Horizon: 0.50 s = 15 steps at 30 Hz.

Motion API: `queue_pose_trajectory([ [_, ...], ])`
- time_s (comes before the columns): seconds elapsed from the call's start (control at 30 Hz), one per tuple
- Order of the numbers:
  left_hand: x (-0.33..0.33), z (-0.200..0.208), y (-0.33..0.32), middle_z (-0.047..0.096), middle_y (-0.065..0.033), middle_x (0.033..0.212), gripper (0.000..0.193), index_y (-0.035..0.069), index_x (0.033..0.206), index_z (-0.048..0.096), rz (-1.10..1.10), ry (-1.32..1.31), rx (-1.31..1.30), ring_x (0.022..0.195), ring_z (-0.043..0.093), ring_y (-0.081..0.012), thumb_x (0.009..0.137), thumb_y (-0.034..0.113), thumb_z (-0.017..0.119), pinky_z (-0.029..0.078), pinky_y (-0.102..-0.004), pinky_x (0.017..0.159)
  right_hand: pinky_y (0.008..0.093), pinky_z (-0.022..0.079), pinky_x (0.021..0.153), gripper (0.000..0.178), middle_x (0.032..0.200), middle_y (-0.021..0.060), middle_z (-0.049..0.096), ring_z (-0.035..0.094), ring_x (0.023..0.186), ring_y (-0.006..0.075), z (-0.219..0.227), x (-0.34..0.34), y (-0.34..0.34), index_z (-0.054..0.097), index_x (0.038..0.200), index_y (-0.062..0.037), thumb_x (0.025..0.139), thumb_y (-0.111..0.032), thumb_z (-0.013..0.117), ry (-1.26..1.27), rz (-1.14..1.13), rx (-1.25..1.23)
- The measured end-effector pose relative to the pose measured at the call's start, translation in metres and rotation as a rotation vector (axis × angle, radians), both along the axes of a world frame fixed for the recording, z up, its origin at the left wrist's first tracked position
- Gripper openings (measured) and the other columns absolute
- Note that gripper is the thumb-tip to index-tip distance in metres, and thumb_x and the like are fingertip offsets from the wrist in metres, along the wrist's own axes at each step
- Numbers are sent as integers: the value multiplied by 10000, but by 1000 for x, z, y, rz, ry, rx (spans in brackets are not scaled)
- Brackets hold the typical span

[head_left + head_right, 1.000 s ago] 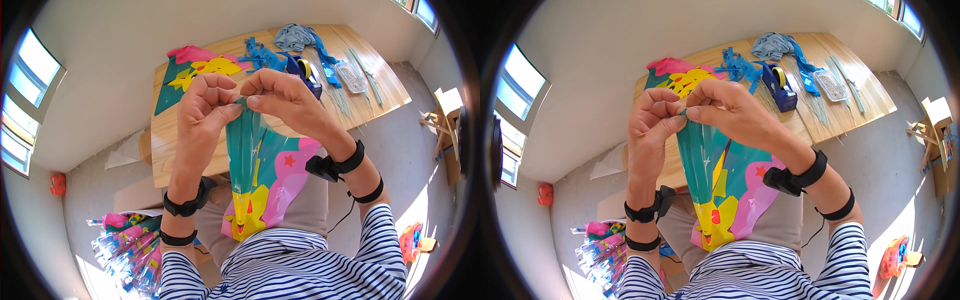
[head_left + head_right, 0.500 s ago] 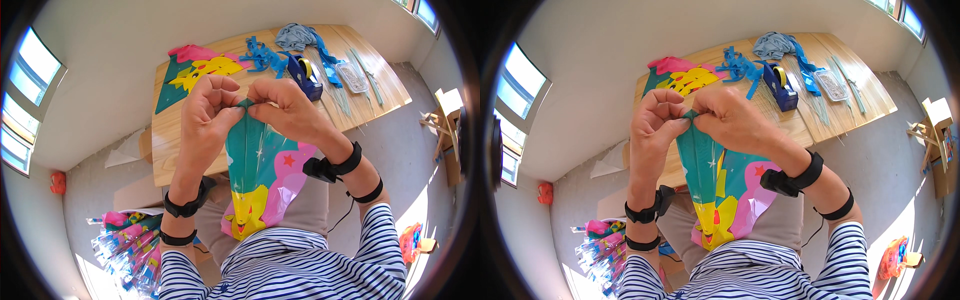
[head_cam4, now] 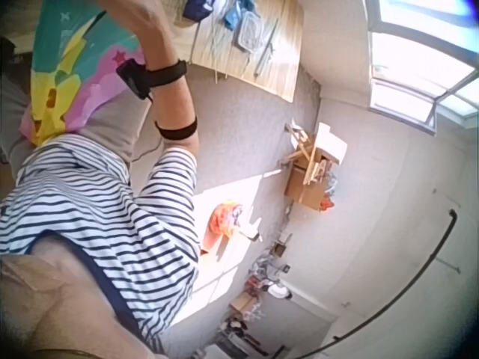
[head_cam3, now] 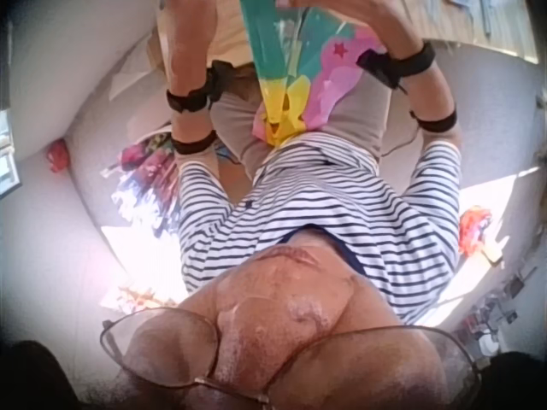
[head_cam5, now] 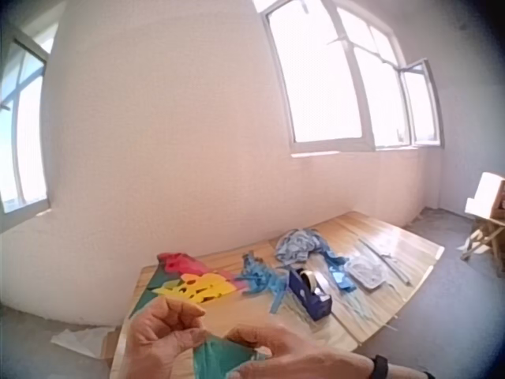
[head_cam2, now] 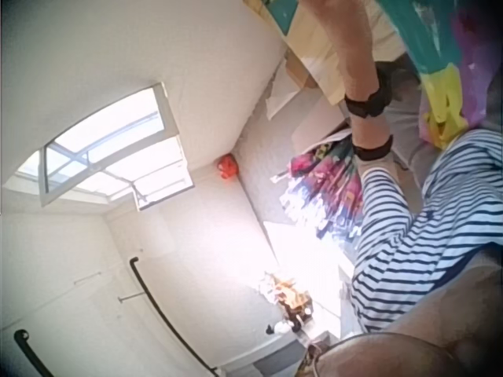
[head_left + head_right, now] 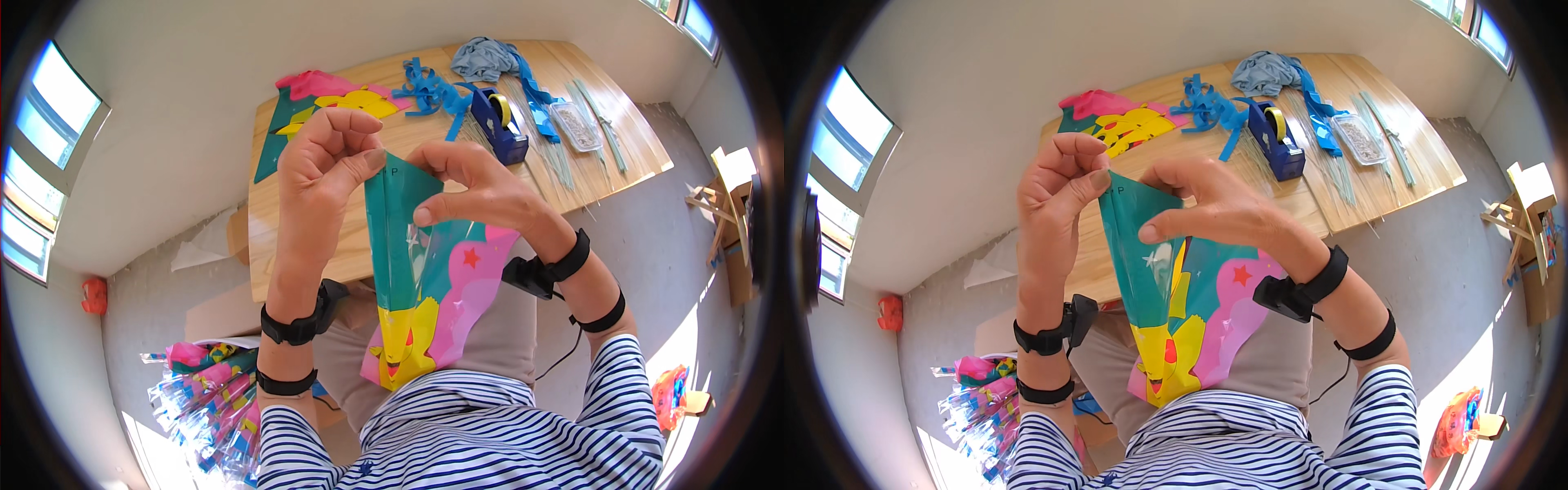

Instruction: Assemble a paper or plastic kite by attaching support sticks and string using tape.

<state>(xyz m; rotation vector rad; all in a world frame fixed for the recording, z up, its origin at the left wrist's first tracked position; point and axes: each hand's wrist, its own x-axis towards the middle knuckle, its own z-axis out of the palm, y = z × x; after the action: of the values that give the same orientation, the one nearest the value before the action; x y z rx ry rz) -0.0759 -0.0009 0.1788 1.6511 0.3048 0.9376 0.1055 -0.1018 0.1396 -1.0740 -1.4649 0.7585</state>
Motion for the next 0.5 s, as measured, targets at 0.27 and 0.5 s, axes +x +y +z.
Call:
queue_pose_trajectory([
  [0.27,6,-5,37,683,-17,905,142,24,959,684,-16,83,58,848,613,-76,883,-56,595,492,-239,794,293,443,677,198,719,12,640,535,715,85,-89,67,-39,722,901,3,759,-120,787,-166,32,-427],
  [0.5,49,48,106,679,-28,951,156,25,1036,682,-235,-326,118,891,621,-114,917,-52,616,502,-257,834,237,438,662,99,751,-17,569,522,728,55,33,94,-63,643,835,-1,859,-60,719,-309,-380,-45],
])
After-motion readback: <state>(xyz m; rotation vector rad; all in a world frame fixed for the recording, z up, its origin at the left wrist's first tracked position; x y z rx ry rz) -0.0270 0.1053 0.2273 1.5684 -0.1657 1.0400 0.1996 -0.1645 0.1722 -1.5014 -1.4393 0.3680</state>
